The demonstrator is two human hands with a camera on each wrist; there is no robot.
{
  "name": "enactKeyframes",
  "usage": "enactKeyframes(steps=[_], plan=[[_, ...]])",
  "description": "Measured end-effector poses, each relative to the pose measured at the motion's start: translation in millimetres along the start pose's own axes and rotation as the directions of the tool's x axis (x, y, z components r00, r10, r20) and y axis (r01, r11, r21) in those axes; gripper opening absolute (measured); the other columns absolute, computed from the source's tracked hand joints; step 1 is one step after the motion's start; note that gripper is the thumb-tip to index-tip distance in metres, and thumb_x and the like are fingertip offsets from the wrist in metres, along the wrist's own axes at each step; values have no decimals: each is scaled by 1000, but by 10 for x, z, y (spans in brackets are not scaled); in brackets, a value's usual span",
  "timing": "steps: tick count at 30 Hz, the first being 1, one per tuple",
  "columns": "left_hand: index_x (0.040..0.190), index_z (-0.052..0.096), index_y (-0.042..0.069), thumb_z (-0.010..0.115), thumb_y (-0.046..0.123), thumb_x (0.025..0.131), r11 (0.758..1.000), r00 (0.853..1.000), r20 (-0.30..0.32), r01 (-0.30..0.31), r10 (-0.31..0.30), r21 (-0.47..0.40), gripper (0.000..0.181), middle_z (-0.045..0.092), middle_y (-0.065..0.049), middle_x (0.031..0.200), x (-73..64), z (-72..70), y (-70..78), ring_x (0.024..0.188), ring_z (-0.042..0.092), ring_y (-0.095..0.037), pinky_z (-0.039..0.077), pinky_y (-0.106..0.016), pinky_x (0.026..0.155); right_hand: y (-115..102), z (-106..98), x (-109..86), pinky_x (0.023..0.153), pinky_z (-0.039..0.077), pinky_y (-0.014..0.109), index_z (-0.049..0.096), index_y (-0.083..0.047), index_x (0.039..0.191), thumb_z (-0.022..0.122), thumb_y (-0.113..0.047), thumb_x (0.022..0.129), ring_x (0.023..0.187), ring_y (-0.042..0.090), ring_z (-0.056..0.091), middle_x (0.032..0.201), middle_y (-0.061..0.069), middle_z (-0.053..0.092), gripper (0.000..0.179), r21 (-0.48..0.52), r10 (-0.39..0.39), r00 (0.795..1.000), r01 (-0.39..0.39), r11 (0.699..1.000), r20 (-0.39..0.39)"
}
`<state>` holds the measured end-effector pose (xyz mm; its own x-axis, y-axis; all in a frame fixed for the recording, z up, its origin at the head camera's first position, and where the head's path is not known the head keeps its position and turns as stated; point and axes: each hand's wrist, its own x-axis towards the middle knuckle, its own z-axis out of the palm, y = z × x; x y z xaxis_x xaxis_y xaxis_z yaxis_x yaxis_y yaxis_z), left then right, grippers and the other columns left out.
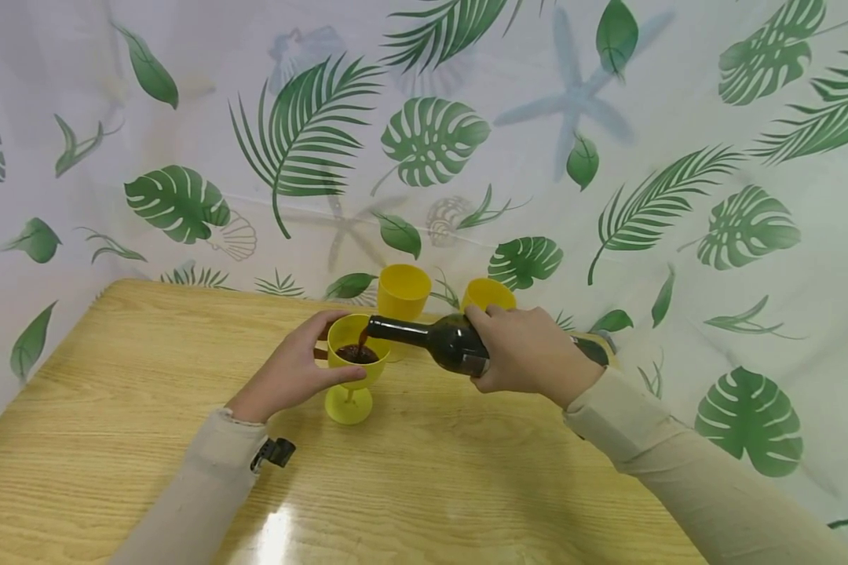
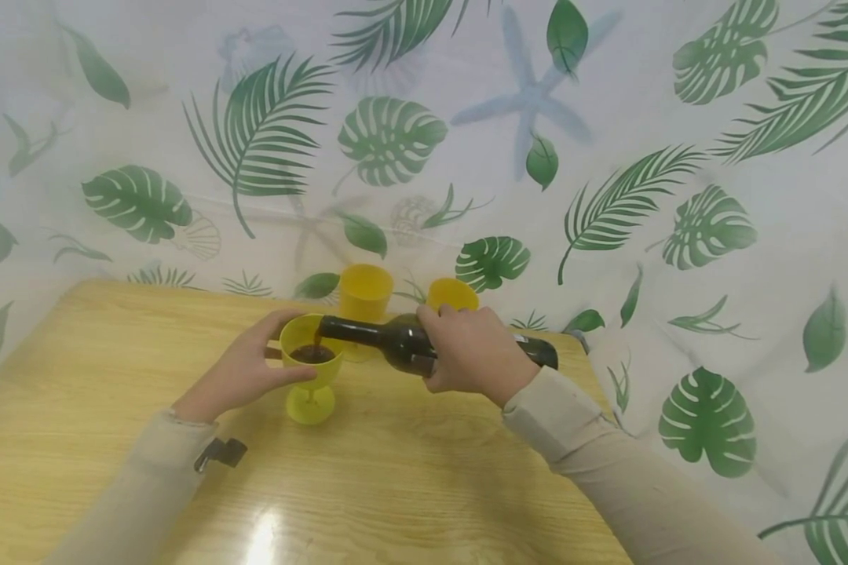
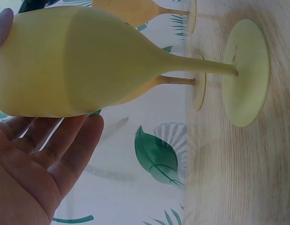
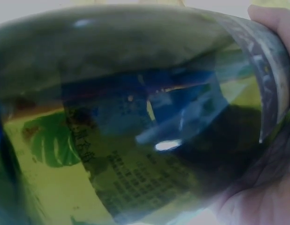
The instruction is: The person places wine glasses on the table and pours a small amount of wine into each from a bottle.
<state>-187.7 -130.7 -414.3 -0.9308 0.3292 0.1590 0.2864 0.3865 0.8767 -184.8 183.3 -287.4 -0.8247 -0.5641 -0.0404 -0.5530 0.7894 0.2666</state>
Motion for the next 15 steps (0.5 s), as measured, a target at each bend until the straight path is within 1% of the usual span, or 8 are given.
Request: enactKeyframes(steps=[3,10,15], plan=[[154,43,19,85,52,82,1000,1000,1,3,-3,1,90,51,-2,149,-3,0,6,128,56,-27,52,-49,105,-1,5,-9,55,54,36,56,-13,112,88,-48,69,62,17,56,86,2,61,64,6,2,1000,-2,1000,2],[154,43,19,86,49,83,1000,1000,-3,-8,8,1,89,52,-2,148,-2,5,2,128,55,-26,51,-48,104,-4,35,-36,55,53,35,54,-13,110,87,-48,71,63,15,56,86,-1,60,62,60,7,1000,-8,998,24],[154,44,18,87,48,83,1000,1000,-5,-14,14,-4,88,53,-3,147,-1,11,4,127,56,-27,52,-49,104,-4,68,-46,53,51,33,53,-14,108,86,-49,72,62,14,54,83,-2,57,60,45,3,1000,-4,999,29]])
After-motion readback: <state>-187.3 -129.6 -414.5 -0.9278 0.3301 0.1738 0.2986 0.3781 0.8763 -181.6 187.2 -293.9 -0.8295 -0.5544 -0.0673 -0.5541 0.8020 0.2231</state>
